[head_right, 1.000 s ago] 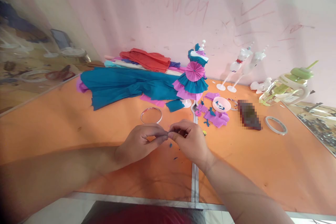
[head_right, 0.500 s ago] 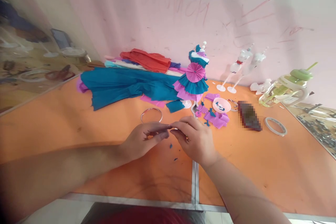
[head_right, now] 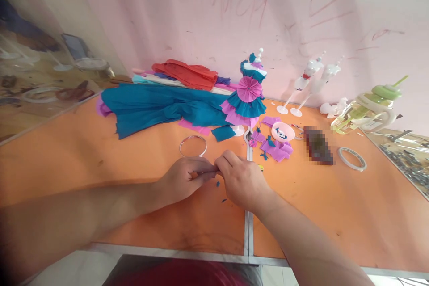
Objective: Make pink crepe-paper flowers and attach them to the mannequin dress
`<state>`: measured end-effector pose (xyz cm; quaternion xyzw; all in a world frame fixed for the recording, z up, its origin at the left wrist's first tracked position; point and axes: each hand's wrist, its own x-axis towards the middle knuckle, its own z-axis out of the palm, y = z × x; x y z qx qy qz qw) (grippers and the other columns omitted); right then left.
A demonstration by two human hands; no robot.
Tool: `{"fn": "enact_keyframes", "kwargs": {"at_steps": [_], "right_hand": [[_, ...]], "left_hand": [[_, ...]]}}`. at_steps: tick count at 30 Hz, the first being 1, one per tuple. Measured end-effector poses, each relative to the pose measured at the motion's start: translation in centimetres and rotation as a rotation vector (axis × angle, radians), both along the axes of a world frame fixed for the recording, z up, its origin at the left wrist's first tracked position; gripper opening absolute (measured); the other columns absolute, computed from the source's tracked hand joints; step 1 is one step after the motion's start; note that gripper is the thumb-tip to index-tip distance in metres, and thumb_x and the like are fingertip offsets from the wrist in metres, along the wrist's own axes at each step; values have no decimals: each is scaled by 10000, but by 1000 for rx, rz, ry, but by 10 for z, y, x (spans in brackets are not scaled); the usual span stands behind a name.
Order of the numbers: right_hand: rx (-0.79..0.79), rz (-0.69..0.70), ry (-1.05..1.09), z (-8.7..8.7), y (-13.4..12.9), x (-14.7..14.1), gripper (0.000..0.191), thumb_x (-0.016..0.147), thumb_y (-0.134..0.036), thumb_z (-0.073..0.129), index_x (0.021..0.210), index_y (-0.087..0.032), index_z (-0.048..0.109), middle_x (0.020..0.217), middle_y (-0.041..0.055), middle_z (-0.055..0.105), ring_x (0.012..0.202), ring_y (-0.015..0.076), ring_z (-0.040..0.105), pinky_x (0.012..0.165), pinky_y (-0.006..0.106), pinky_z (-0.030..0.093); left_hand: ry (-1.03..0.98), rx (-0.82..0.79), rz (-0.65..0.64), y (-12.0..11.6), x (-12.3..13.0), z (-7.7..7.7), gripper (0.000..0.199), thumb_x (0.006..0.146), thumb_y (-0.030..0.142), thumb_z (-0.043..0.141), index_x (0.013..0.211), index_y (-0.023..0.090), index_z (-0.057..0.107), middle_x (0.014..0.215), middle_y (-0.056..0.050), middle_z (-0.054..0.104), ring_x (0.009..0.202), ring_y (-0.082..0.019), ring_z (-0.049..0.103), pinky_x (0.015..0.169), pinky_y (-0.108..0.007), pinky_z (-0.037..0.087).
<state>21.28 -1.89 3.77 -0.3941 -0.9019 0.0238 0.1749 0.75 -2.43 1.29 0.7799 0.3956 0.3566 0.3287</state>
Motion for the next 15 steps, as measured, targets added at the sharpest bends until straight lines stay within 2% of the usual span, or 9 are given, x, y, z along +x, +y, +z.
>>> {"fn": "enact_keyframes", "kwargs": {"at_steps": [3, 7, 9, 11, 12, 13, 15], "right_hand": [[-74, -10, 114, 1, -1, -2, 165, 934, -146, 453, 898, -212, 600, 892, 65, 615, 613, 149, 513, 486, 293, 339], [-243, -51, 511, 15, 6, 8, 64, 906, -208, 522, 866, -233, 564, 831, 20, 615, 703, 159, 581, 581, 288, 474], [-291, -190, 656, 24, 15, 21, 80, 899, -295, 593, 870, -224, 613, 811, 14, 646, 679, 152, 602, 553, 281, 481], [-328, -302, 678, 28, 27, 38, 172, 886, -374, 643, 907, -211, 693, 886, 41, 710, 717, 165, 657, 589, 298, 526], [-360, -316, 666, 29, 34, 47, 223, 892, -406, 639, 971, -214, 721, 926, 55, 735, 747, 183, 689, 601, 310, 549], [-415, -302, 624, 28, 40, 56, 297, 920, -414, 603, 1136, -243, 716, 1055, 72, 747, 880, 215, 717, 654, 330, 580], [-471, -212, 568, 22, 53, 73, 508, 927, -401, 605, 1422, -297, 555, 1287, 98, 699, 1147, 267, 676, 754, 372, 610]], "left_hand": [[-89, -133, 7, 2, 1, 0, 221, 948, 300, 597, 977, 204, 793, 913, -52, 774, 843, -187, 708, 721, -270, 548], [-205, -357, 99, 9, -2, -1, 374, 942, 402, 604, 1225, 193, 731, 877, -59, 759, 750, -165, 695, 665, -261, 566], [-199, -326, 145, 11, -3, -1, 416, 931, 412, 623, 1288, 213, 696, 895, -54, 752, 747, -155, 685, 672, -254, 566], [-165, -222, 143, 9, -4, 0, 390, 924, 391, 636, 1270, 226, 706, 923, -51, 750, 787, -156, 685, 712, -247, 569], [-149, -174, 126, 7, -4, 1, 368, 925, 371, 635, 1254, 225, 714, 926, -49, 750, 801, -155, 686, 725, -241, 570], [-136, -140, 101, 4, -3, 3, 349, 927, 346, 629, 1239, 220, 720, 924, -47, 751, 801, -151, 687, 725, -231, 571], [-123, -108, 33, -1, -2, 4, 330, 934, 303, 609, 1230, 209, 723, 927, -48, 755, 773, -135, 684, 705, -210, 569]]}}
